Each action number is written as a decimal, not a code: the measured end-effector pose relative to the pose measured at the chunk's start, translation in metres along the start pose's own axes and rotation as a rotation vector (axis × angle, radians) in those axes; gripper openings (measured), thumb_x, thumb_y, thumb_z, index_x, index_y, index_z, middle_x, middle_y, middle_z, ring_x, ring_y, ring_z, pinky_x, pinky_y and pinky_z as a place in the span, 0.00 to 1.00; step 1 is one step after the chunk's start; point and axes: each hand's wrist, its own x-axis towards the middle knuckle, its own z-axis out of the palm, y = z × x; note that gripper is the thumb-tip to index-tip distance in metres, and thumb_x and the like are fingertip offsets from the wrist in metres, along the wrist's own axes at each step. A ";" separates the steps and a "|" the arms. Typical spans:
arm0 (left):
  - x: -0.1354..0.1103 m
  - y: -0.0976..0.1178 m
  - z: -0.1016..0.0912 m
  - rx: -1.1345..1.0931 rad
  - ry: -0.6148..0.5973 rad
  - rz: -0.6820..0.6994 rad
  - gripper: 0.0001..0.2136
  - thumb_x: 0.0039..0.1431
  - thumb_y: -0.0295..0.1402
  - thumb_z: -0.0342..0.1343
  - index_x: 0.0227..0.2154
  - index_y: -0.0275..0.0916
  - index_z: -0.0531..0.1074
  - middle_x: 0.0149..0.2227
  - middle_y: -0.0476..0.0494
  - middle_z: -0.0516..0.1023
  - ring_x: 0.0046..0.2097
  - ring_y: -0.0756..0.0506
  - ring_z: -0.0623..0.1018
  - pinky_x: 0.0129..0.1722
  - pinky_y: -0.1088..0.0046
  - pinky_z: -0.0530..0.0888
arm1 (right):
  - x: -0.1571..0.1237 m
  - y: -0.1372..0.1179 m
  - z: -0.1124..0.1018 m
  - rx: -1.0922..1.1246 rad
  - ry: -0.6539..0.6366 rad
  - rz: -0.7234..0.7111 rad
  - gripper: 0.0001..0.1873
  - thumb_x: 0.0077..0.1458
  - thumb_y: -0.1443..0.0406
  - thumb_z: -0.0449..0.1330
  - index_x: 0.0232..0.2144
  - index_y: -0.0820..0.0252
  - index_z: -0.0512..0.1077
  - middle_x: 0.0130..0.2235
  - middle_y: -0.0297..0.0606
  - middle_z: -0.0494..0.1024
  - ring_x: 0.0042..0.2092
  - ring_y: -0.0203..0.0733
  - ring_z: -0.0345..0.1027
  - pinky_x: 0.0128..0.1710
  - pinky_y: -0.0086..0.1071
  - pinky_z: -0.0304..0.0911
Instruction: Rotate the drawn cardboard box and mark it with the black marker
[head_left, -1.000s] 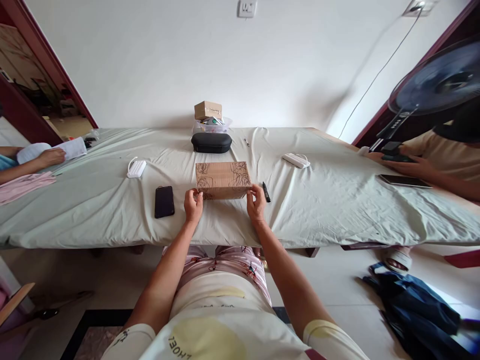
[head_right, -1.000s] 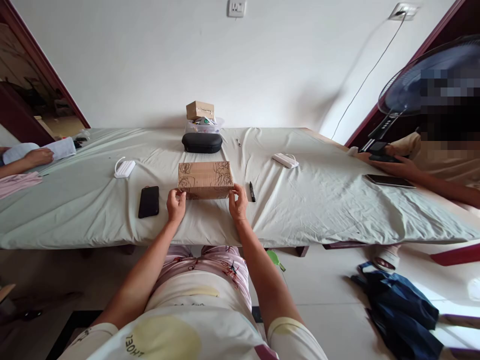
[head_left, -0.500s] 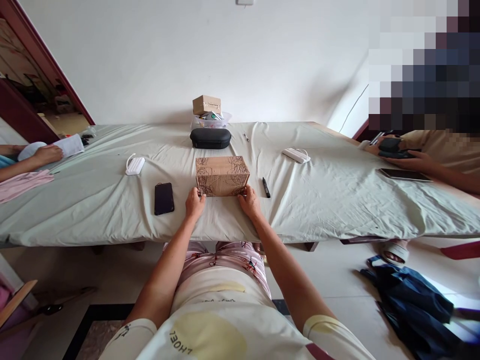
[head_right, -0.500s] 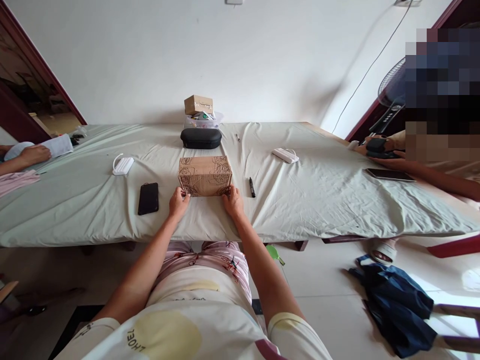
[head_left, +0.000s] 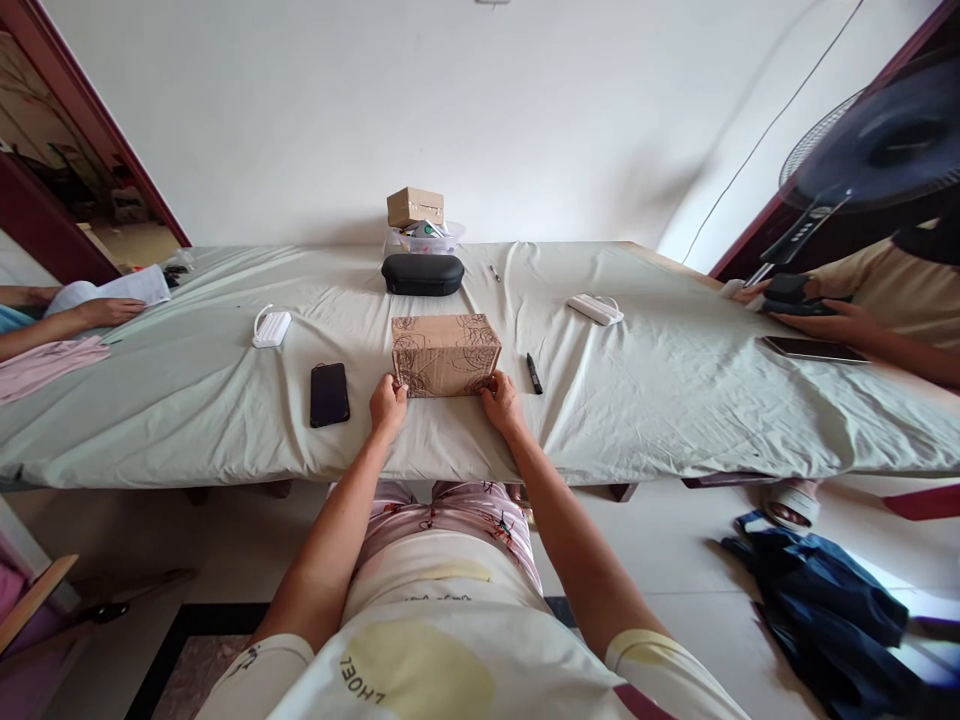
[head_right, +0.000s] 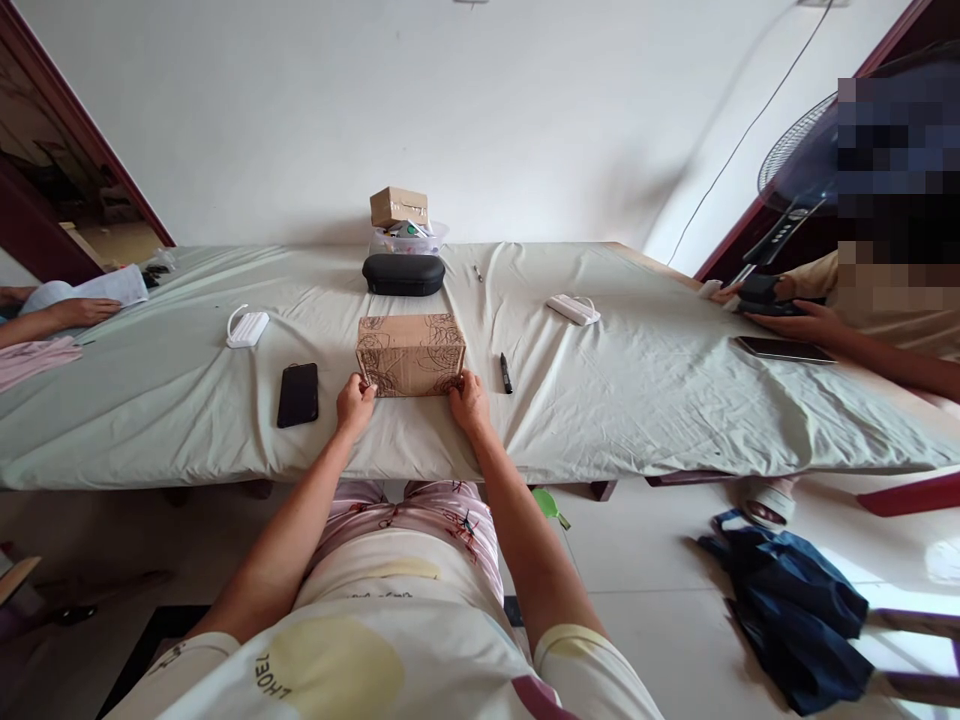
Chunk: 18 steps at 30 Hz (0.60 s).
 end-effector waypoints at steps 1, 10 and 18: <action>0.000 0.001 0.000 0.007 -0.001 -0.003 0.06 0.61 0.32 0.56 0.30 0.44 0.64 0.35 0.42 0.79 0.40 0.40 0.80 0.43 0.65 0.73 | 0.000 0.000 0.000 -0.001 -0.007 0.006 0.21 0.49 0.64 0.56 0.47 0.59 0.72 0.38 0.43 0.77 0.39 0.48 0.70 0.45 0.43 0.69; -0.003 0.001 -0.002 -0.067 0.049 0.078 0.06 0.62 0.33 0.55 0.30 0.44 0.64 0.33 0.46 0.77 0.38 0.42 0.78 0.43 0.67 0.74 | -0.001 -0.008 -0.007 0.070 0.046 -0.034 0.21 0.53 0.63 0.57 0.50 0.58 0.70 0.36 0.38 0.78 0.38 0.45 0.71 0.46 0.43 0.71; -0.014 0.007 -0.008 -0.233 0.228 0.378 0.18 0.70 0.47 0.47 0.49 0.40 0.72 0.45 0.36 0.78 0.48 0.41 0.78 0.49 0.65 0.76 | -0.006 -0.036 -0.031 0.297 0.285 -0.141 0.23 0.64 0.55 0.56 0.57 0.57 0.68 0.40 0.39 0.75 0.41 0.43 0.71 0.43 0.40 0.71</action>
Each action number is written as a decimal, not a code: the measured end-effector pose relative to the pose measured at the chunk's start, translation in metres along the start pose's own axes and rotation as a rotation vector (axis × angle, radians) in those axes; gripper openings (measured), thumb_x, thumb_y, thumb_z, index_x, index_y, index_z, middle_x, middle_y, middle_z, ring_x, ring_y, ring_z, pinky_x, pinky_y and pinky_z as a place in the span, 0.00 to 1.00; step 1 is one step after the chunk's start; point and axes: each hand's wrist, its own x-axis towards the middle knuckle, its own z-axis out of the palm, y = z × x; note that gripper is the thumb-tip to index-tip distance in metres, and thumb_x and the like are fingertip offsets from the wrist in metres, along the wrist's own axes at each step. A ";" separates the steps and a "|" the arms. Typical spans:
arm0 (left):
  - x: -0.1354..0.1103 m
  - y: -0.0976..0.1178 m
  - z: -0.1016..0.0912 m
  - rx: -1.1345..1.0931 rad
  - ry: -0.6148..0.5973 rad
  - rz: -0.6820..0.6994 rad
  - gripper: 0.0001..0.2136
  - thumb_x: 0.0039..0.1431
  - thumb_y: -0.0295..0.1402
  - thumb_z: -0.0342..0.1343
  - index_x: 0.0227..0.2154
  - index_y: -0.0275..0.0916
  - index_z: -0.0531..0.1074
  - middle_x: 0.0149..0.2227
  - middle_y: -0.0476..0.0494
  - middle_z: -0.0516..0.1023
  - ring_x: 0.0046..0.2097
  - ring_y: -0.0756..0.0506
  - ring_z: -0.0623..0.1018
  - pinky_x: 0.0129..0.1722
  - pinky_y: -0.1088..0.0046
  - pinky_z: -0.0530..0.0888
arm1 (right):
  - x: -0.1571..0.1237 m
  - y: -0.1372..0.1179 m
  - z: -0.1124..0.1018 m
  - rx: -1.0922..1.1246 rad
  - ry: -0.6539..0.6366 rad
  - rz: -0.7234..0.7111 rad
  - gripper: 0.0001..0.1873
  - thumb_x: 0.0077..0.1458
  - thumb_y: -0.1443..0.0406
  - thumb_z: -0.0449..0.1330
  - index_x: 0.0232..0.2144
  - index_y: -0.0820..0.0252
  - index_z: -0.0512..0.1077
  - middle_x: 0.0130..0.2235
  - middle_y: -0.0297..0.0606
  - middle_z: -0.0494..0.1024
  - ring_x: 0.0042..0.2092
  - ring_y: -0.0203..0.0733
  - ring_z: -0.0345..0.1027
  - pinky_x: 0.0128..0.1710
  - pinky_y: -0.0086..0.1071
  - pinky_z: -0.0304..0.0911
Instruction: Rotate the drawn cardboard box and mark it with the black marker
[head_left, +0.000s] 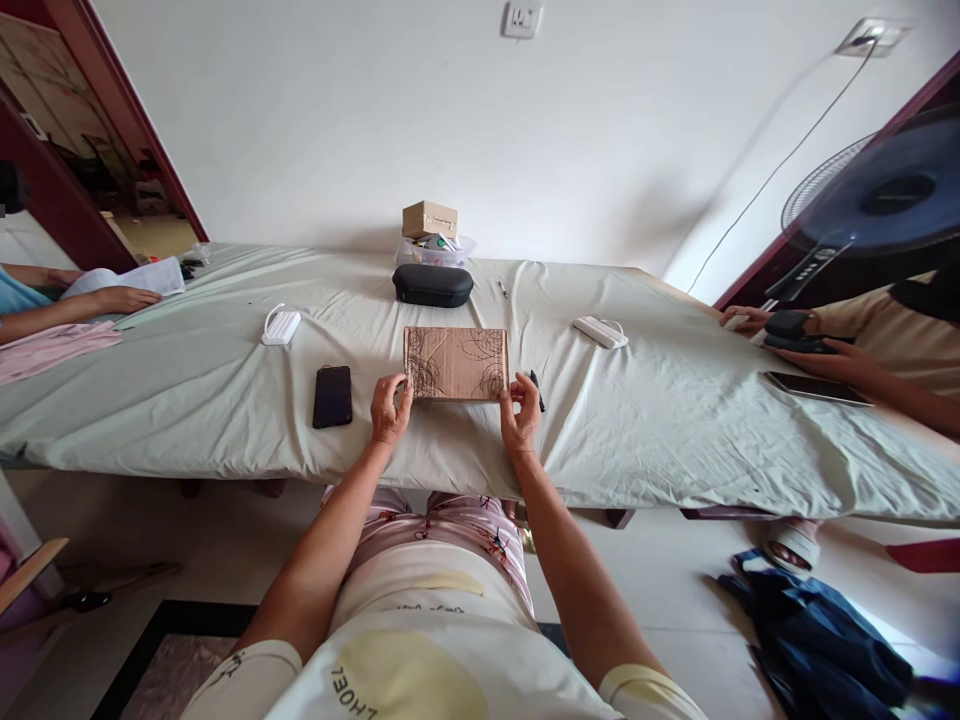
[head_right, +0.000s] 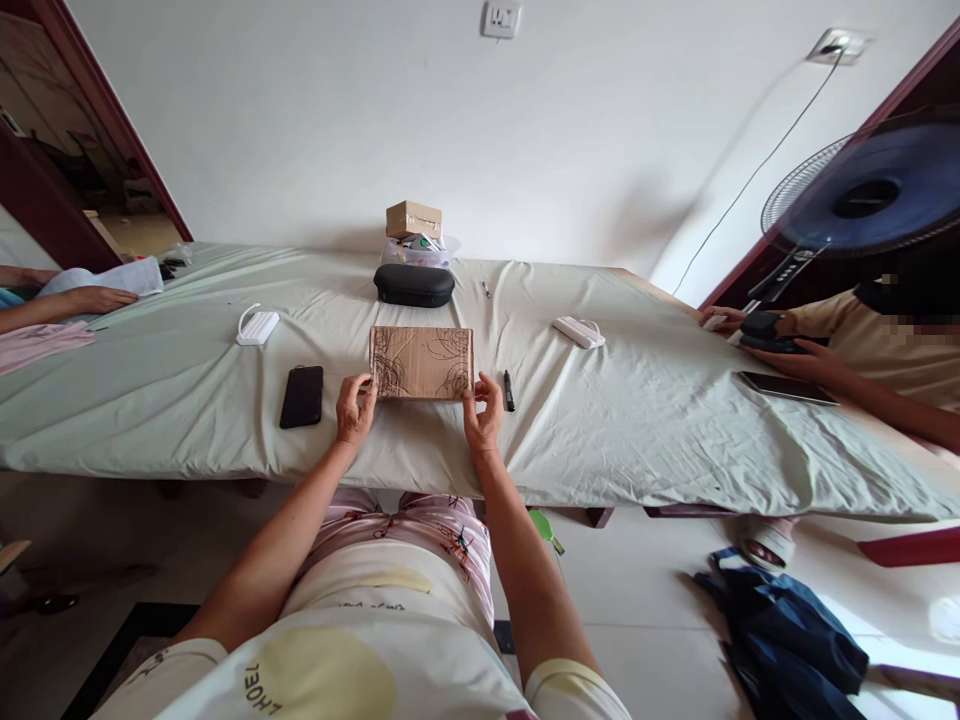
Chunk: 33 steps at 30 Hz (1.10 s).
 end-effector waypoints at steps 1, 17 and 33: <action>-0.001 0.001 0.001 -0.016 -0.002 0.027 0.21 0.70 0.49 0.47 0.53 0.40 0.71 0.47 0.34 0.77 0.50 0.41 0.78 0.49 0.65 0.77 | 0.000 -0.003 -0.002 -0.011 0.012 -0.017 0.22 0.64 0.54 0.56 0.56 0.57 0.69 0.41 0.40 0.75 0.41 0.43 0.71 0.43 0.41 0.71; -0.010 0.026 0.016 0.304 -0.331 0.340 0.24 0.69 0.33 0.51 0.67 0.52 0.67 0.71 0.37 0.65 0.74 0.34 0.60 0.72 0.43 0.52 | -0.012 -0.031 0.011 -0.517 -0.322 -0.278 0.22 0.65 0.65 0.55 0.57 0.43 0.75 0.60 0.43 0.74 0.67 0.55 0.61 0.70 0.58 0.47; -0.009 0.019 0.012 0.238 -0.295 0.267 0.35 0.63 0.55 0.57 0.67 0.39 0.64 0.71 0.25 0.61 0.75 0.28 0.54 0.72 0.39 0.46 | -0.022 -0.016 0.010 -0.171 -0.508 -0.375 0.24 0.69 0.60 0.51 0.64 0.54 0.67 0.49 0.46 0.78 0.47 0.46 0.75 0.50 0.42 0.75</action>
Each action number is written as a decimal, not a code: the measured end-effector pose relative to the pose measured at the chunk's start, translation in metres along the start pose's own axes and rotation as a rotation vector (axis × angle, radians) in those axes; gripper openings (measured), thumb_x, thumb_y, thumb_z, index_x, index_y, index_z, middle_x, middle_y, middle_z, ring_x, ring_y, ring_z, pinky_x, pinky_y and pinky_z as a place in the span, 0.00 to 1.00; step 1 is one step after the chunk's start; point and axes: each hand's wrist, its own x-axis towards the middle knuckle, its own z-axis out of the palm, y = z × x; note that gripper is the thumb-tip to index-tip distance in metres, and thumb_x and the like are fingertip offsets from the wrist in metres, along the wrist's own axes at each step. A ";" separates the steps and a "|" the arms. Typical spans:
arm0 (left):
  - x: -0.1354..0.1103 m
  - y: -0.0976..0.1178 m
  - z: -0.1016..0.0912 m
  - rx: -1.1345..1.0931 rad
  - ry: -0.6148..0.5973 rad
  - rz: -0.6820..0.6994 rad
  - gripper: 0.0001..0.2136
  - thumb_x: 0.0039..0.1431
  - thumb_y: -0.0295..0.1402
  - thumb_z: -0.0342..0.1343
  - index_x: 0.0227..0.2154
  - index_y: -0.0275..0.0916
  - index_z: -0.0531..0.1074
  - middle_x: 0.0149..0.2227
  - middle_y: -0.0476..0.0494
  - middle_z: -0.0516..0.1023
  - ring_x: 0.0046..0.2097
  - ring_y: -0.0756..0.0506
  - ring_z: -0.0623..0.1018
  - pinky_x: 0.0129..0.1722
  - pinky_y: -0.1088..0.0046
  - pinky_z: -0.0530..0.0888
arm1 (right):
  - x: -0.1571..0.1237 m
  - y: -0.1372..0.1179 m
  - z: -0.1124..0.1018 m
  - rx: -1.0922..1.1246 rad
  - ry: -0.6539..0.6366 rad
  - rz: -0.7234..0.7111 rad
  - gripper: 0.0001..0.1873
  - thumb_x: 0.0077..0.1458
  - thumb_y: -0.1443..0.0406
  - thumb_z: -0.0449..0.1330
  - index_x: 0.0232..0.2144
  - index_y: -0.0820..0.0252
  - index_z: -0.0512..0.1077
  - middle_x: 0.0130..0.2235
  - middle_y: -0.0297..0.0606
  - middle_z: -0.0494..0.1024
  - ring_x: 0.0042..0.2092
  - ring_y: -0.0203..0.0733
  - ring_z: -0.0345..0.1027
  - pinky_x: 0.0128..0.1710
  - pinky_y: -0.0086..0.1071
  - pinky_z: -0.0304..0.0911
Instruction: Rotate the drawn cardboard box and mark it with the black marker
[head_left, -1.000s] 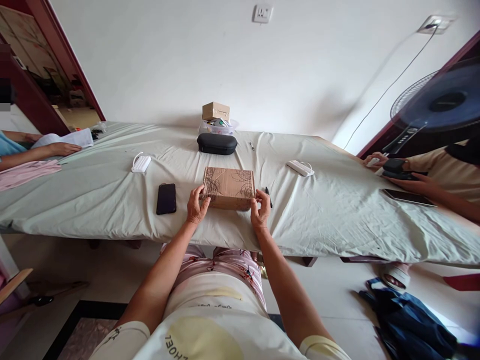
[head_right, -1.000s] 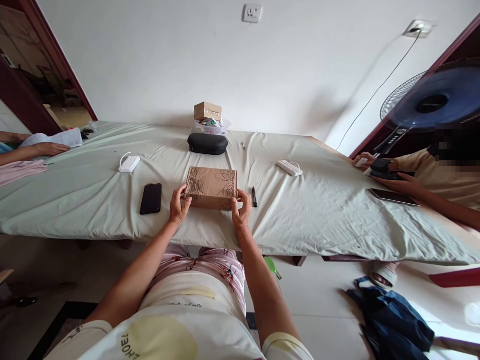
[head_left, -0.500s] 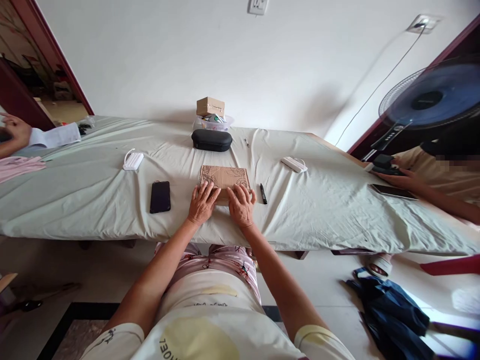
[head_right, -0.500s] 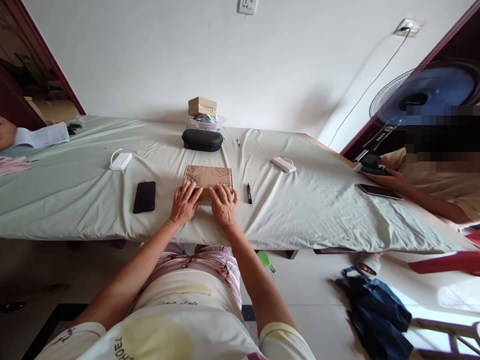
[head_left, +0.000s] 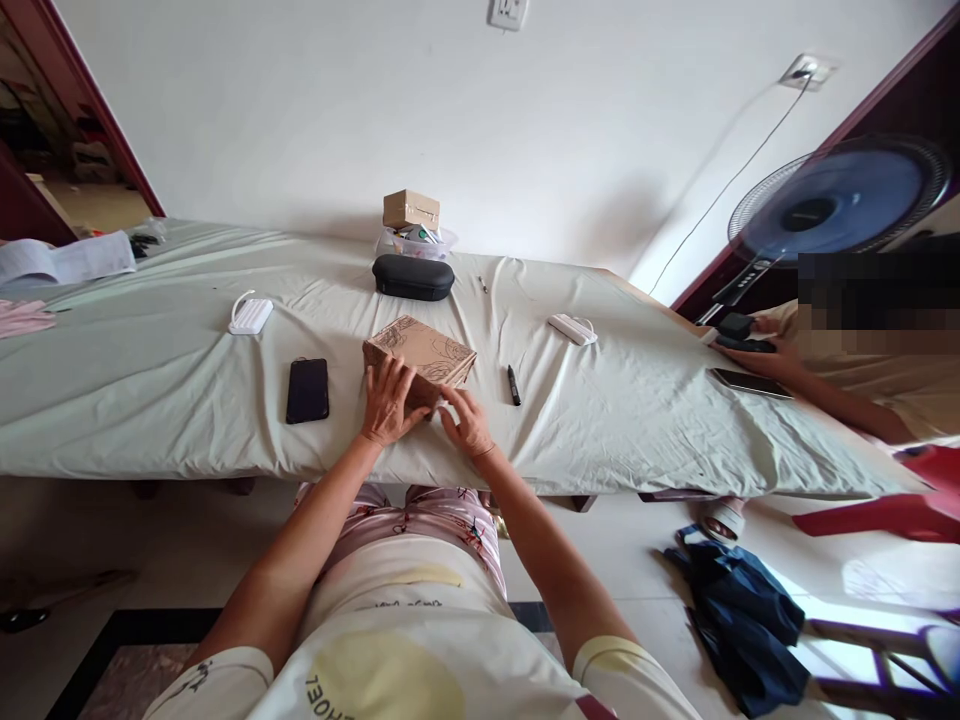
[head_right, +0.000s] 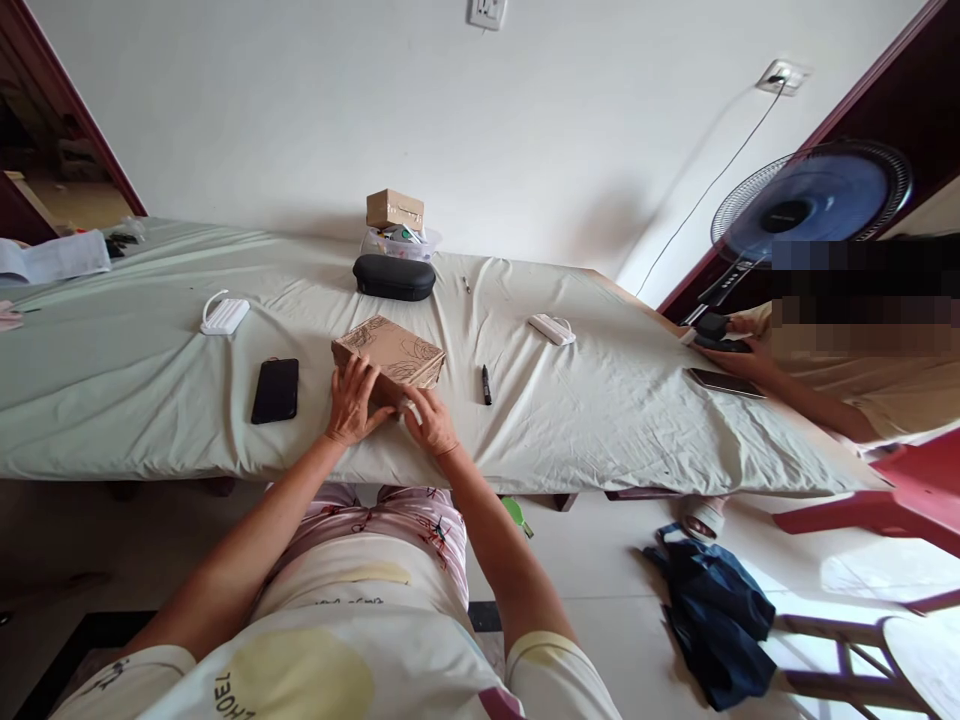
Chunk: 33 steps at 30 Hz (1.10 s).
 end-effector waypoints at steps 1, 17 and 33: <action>0.000 -0.001 0.001 -0.020 -0.011 0.033 0.35 0.63 0.55 0.57 0.66 0.40 0.66 0.71 0.26 0.61 0.75 0.28 0.54 0.72 0.40 0.48 | 0.000 -0.003 0.002 -0.007 -0.056 -0.041 0.24 0.69 0.60 0.51 0.65 0.54 0.66 0.51 0.47 0.78 0.49 0.47 0.75 0.52 0.43 0.74; -0.008 -0.014 0.016 -0.173 0.105 0.131 0.26 0.69 0.34 0.50 0.68 0.39 0.59 0.75 0.29 0.51 0.75 0.34 0.56 0.69 0.50 0.65 | 0.000 0.036 0.002 -0.061 0.270 0.633 0.28 0.65 0.53 0.53 0.63 0.59 0.66 0.43 0.42 0.78 0.37 0.42 0.72 0.41 0.37 0.70; -0.010 -0.030 0.033 0.121 0.010 -0.392 0.17 0.64 0.41 0.54 0.47 0.31 0.73 0.44 0.25 0.81 0.54 0.29 0.80 0.57 0.47 0.73 | 0.002 0.018 -0.006 -0.119 -0.165 0.450 0.18 0.67 0.54 0.55 0.28 0.56 0.71 0.31 0.35 0.77 0.33 0.39 0.68 0.37 0.30 0.60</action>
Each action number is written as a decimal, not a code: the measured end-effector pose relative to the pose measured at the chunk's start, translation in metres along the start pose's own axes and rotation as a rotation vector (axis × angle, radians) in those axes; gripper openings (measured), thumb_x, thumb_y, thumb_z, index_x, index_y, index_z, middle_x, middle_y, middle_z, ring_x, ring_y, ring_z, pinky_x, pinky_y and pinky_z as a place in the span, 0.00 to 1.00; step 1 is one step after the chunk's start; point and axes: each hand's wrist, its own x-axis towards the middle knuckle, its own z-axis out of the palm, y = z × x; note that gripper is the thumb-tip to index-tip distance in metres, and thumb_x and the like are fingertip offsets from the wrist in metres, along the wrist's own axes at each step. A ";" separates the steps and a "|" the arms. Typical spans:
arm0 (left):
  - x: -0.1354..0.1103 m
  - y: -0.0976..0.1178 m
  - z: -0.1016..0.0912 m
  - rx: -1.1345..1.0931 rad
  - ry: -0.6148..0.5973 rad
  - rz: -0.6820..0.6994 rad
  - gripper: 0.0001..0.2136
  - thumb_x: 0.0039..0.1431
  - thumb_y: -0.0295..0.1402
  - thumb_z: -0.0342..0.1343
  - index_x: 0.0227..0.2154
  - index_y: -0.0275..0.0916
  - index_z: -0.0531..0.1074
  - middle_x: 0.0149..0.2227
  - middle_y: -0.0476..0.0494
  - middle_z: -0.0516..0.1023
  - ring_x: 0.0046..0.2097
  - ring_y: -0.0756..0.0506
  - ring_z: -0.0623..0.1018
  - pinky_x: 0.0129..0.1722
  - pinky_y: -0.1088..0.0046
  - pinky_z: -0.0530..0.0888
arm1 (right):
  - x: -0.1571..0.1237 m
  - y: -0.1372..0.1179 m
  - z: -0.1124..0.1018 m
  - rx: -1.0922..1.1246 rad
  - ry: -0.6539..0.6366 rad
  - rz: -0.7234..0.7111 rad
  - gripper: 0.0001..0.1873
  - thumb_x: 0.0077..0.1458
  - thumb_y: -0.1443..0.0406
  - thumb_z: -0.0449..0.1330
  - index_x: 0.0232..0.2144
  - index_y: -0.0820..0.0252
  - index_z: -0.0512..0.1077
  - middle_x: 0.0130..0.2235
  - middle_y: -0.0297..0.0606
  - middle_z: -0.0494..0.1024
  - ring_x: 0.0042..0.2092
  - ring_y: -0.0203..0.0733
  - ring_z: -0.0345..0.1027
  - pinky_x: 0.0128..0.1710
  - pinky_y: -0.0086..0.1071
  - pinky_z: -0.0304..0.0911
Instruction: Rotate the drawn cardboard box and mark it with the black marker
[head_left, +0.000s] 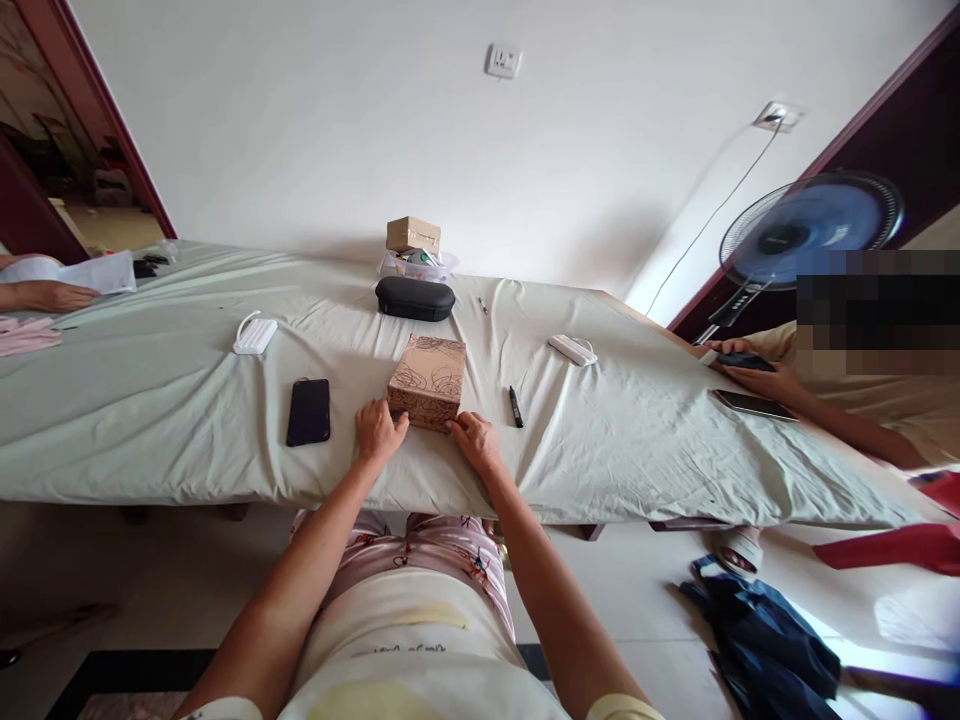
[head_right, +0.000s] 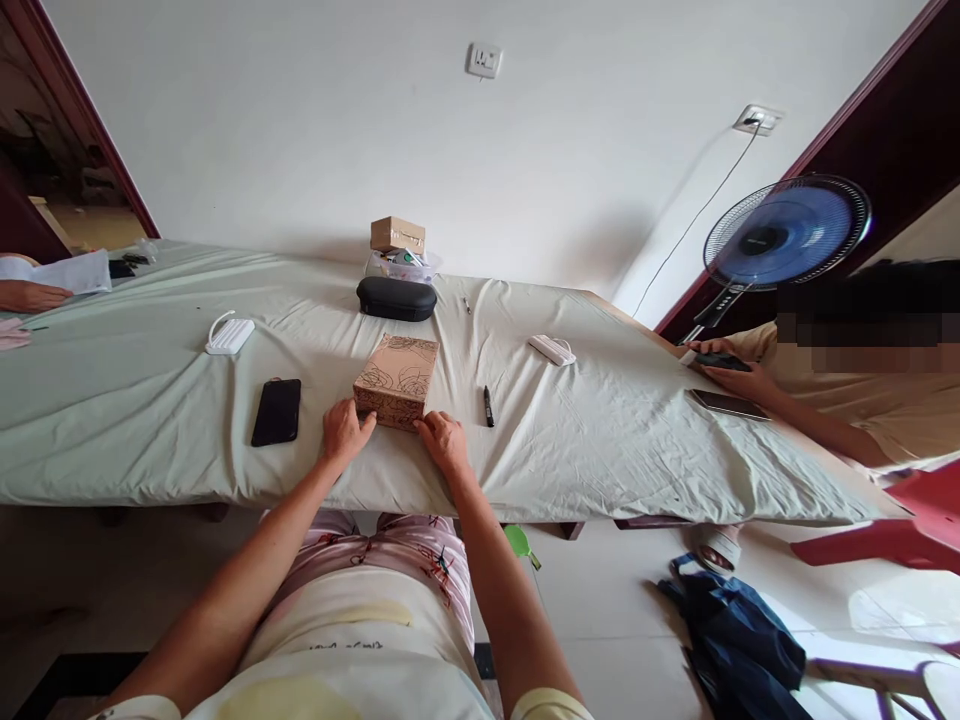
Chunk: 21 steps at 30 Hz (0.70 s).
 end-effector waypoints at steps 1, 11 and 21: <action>0.000 0.001 -0.001 -0.003 0.006 0.004 0.16 0.64 0.41 0.55 0.45 0.32 0.73 0.43 0.26 0.81 0.53 0.29 0.80 0.57 0.45 0.72 | 0.000 0.000 0.000 -0.033 -0.008 -0.009 0.18 0.68 0.55 0.55 0.28 0.56 0.72 0.32 0.36 0.77 0.34 0.39 0.69 0.39 0.30 0.60; 0.006 0.009 -0.026 -0.361 0.334 0.216 0.20 0.74 0.42 0.45 0.61 0.40 0.68 0.62 0.30 0.71 0.64 0.39 0.73 0.63 0.59 0.71 | 0.003 0.000 0.006 -0.062 0.147 0.009 0.21 0.66 0.49 0.58 0.50 0.56 0.75 0.49 0.48 0.81 0.51 0.52 0.72 0.54 0.46 0.63; 0.030 0.041 -0.033 -0.283 0.166 0.254 0.19 0.73 0.34 0.44 0.61 0.43 0.71 0.65 0.35 0.69 0.64 0.39 0.72 0.66 0.58 0.69 | 0.002 -0.002 0.006 0.050 0.179 0.018 0.17 0.68 0.55 0.54 0.33 0.55 0.77 0.38 0.41 0.82 0.43 0.46 0.75 0.51 0.39 0.64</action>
